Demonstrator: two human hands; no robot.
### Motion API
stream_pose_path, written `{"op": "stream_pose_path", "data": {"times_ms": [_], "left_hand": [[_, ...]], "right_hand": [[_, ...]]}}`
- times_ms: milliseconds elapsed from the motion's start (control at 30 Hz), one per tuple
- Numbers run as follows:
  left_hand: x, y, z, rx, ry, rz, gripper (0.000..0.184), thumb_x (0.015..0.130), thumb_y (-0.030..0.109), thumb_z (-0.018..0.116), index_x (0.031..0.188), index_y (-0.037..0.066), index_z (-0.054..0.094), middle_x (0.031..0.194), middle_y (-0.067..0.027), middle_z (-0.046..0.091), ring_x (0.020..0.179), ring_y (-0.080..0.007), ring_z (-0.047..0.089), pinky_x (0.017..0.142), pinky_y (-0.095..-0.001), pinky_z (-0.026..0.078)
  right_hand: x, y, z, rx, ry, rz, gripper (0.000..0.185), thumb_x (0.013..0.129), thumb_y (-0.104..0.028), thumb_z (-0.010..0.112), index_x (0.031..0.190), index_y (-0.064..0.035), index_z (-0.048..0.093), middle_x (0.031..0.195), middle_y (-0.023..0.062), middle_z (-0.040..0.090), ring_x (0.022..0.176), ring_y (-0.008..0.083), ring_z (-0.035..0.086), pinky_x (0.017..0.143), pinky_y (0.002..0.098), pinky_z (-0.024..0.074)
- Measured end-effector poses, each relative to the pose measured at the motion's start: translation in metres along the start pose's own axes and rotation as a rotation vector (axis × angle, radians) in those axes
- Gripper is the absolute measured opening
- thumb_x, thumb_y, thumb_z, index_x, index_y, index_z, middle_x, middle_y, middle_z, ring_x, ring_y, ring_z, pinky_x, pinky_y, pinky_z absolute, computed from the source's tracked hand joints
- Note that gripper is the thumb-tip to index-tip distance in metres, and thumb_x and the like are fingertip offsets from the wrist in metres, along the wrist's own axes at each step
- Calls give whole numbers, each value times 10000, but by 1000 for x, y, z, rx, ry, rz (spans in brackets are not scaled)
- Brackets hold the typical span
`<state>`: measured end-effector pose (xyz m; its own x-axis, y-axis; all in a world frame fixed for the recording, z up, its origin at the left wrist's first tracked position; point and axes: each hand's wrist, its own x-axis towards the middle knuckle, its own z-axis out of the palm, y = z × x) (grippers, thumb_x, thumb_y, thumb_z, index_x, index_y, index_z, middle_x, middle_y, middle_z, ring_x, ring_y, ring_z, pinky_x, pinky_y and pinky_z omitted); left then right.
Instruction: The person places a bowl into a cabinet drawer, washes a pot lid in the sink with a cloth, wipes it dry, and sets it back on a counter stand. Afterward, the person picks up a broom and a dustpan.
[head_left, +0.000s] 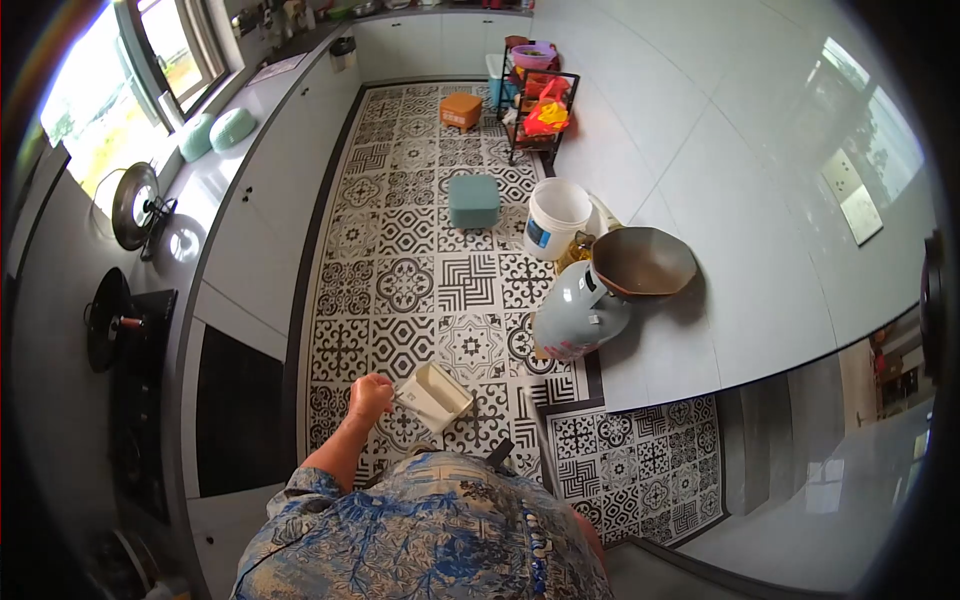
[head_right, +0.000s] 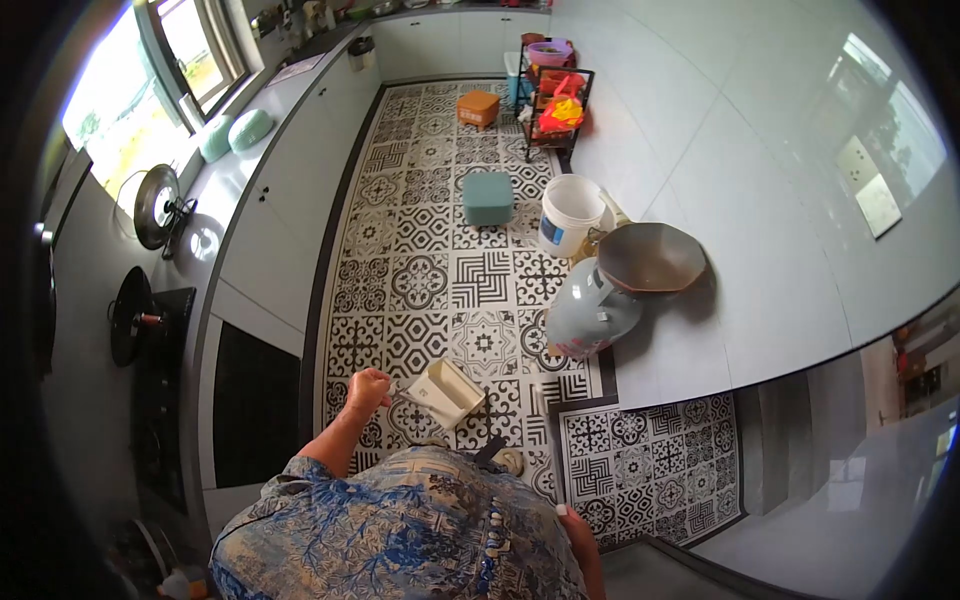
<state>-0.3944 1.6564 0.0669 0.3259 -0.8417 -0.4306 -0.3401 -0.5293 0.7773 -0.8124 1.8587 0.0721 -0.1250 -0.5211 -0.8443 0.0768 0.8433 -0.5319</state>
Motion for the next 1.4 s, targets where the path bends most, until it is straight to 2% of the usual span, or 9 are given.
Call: {"op": "stream_pose_path", "data": {"times_ms": [167, 333, 400, 500, 867, 933, 1033, 1167, 1400], "left_hand": [[3, -3, 13, 44, -109, 37, 169, 712, 68, 555, 829, -36, 618, 611, -104, 611, 468, -159, 597, 464, -268, 480], [1, -7, 34, 159, -197, 126, 145, 720, 90, 563, 808, 9, 644, 596, -116, 605, 444, -136, 576, 468, -279, 482], [16, -30, 49, 183, -210, 101, 143, 705, 114, 564, 790, 48, 659, 620, -139, 613, 507, -192, 609, 546, -303, 501], [20, -29, 55, 348, -234, 277, 205, 652, 153, 566, 816, 71, 657, 737, -169, 623, 766, -300, 609, 745, -356, 474], [38, -8, 64, 310, -477, 417, 342, 656, 114, 533, 983, 23, 571, 804, -170, 625, 751, -304, 615, 739, -352, 472], [38, -6, 59, 327, -500, 435, 336, 663, 125, 551, 981, 17, 571, 773, -144, 630, 672, -260, 626, 686, -321, 495], [36, -2, 52, 171, -534, 223, 297, 683, 130, 601, 951, 4, 582, 701, -88, 626, 529, -127, 598, 518, -256, 500], [29, -1, 67, 213, -561, 311, 241, 703, 131, 592, 890, -21, 598, 596, -91, 606, 475, -147, 590, 506, -263, 496], [-69, 71, 161, 385, -602, 525, 203, 696, 120, 571, 853, 0, 617, 636, -116, 616, 498, -180, 611, 557, -300, 508]], "right_hand": [[-18, -8, 23, -57, 135, 20, 197, 797, -147, 473, 941, -13, 461, 788, 50, 517, 698, 174, 503, 646, 271, 386], [47, 62, 33, -31, 177, 9, 213, 794, -123, 475, 970, -4, 466, 771, 50, 519, 739, 192, 534, 668, 282, 407], [56, 76, 47, -59, 161, -24, 216, 794, -120, 474, 976, -4, 464, 767, 51, 517, 734, 190, 534, 664, 284, 410], [53, 89, 69, -71, 156, -44, 222, 794, -116, 474, 986, -5, 461, 760, 51, 513, 726, 186, 533, 658, 287, 413], [21, 125, 112, 35, 252, -25, 244, 793, -99, 474, 1019, -9, 450, 737, 53, 499, 697, 174, 531, 636, 298, 425], [18, 133, 113, 66, 271, -29, 249, 793, -96, 474, 1025, -10, 448, 732, 53, 496, 692, 172, 531, 632, 301, 427], [14, 147, 106, 110, 294, -37, 256, 793, -92, 474, 1034, -11, 445, 726, 53, 492, 684, 169, 530, 626, 304, 431], [15, 168, 82, 178, 324, -64, 266, 793, -86, 474, 1047, -12, 441, 717, 54, 487, 673, 164, 530, 618, 308, 435], [-34, 174, -3, 356, 345, -188, 300, 793, -70, 467, 1087, -24, 427, 695, 54, 477, 631, 161, 525, 571, 307, 439]]}}
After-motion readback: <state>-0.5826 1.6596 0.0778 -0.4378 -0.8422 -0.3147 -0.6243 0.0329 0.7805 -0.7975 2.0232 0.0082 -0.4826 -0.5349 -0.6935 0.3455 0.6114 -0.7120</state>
